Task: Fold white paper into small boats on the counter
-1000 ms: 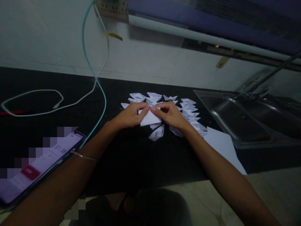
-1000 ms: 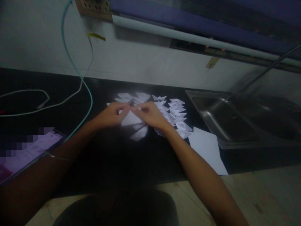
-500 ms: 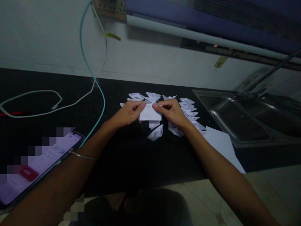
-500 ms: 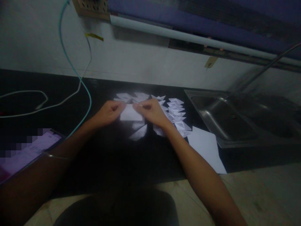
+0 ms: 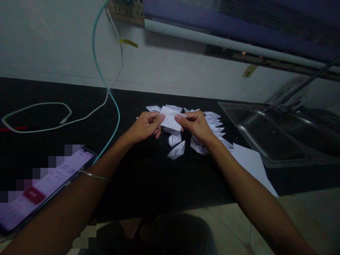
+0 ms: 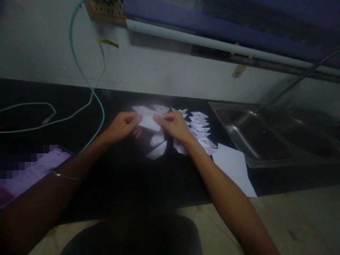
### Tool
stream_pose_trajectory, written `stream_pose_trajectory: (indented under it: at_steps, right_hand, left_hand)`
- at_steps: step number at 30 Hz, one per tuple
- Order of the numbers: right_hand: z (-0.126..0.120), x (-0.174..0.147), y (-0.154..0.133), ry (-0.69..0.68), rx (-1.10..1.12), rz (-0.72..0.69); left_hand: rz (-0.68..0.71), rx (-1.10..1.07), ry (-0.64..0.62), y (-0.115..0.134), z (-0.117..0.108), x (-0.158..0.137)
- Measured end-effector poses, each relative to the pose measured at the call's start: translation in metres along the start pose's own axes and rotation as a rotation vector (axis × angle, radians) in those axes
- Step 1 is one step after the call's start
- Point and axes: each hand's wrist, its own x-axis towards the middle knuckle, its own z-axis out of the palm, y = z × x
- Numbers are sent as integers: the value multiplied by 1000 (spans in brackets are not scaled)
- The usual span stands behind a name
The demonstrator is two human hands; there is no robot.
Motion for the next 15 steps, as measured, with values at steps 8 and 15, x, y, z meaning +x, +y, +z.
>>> stream_pose_trajectory:
  at_steps: [8, 15]
  right_hand:
    - [4, 2, 0, 84, 12, -70]
    - [12, -3, -8, 50, 44, -37]
  left_hand:
    - [9, 29, -51, 3, -2, -1]
    - [-68, -79, 30, 0, 1, 0]
